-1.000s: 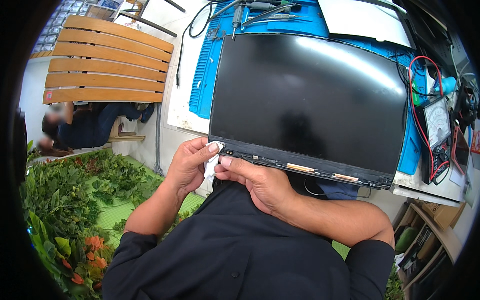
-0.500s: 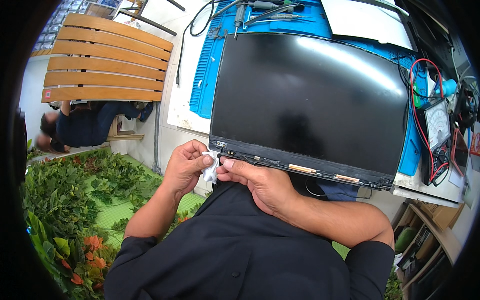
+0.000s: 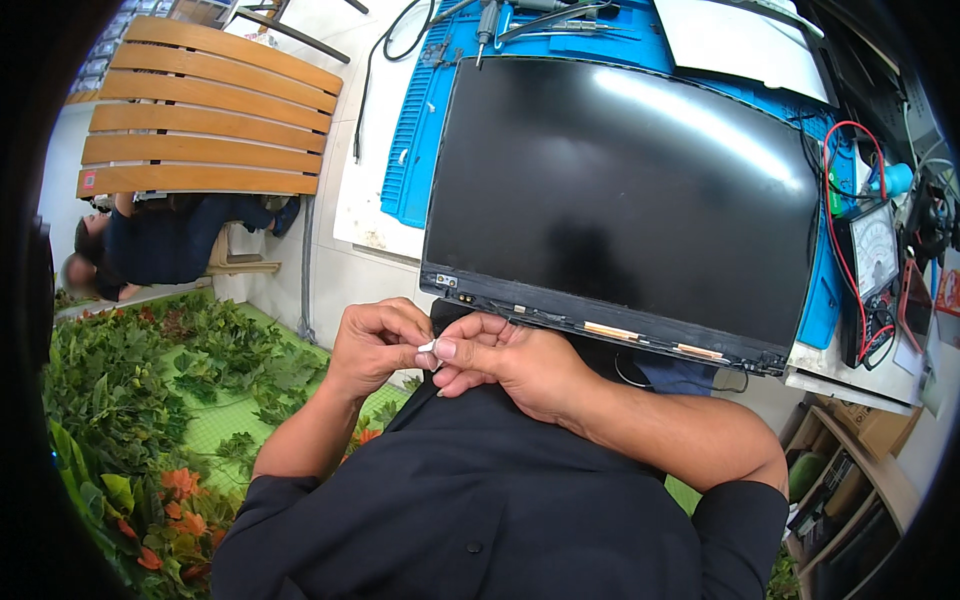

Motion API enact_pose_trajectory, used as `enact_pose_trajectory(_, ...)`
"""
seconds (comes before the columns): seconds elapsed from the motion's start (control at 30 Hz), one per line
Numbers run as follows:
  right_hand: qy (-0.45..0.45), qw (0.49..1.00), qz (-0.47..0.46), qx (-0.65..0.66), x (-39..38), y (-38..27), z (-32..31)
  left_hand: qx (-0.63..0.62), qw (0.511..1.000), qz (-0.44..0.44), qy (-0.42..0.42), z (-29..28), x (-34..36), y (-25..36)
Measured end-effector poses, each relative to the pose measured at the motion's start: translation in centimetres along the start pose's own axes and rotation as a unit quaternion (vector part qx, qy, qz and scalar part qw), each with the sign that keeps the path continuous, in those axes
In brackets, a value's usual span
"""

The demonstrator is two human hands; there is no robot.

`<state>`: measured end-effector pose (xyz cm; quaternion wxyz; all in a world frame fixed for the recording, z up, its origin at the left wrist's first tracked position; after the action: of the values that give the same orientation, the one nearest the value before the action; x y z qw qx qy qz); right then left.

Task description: The person applies adhesive from a tube to the edge of a laptop screen panel, then uses a cloth to wipe the surface and presses the bezel into place by hand.

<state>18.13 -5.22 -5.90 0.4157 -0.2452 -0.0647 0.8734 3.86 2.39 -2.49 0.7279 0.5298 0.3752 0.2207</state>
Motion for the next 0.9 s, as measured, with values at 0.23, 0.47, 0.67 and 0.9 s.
enact_pose_trajectory(0.23, 0.044, 0.998, -0.037, -0.014, -0.3, -0.5, -0.4, -0.083, 0.996, 0.002, 0.035, -2.4, -0.3, -1.2)
enact_pose_trajectory(0.47, 0.061, 0.997, -0.052, 0.024, 0.1, -0.4, -0.3, 0.124, 0.989, 0.063, 0.051, 0.4, -0.7, 1.5)
enact_pose_trajectory(0.67, 0.072, 0.995, -0.067, -0.009, 0.1, -0.9, -0.4, 0.027, 0.996, 0.062, 0.059, 0.4, -0.4, 1.1)
enact_pose_trajectory(0.9, 0.088, 0.991, -0.095, -0.026, -0.1, -1.3, -0.8, -0.069, 0.995, -0.028, 0.06, -0.5, -0.5, -0.9)
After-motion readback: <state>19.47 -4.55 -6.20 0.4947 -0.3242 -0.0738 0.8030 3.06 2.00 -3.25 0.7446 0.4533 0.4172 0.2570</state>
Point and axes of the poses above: each hand's wrist, its own x-axis towards the middle knuckle, its own z-axis out of the palm, y = z × x, the point moved 9 cm from there along x, towards the middle knuckle
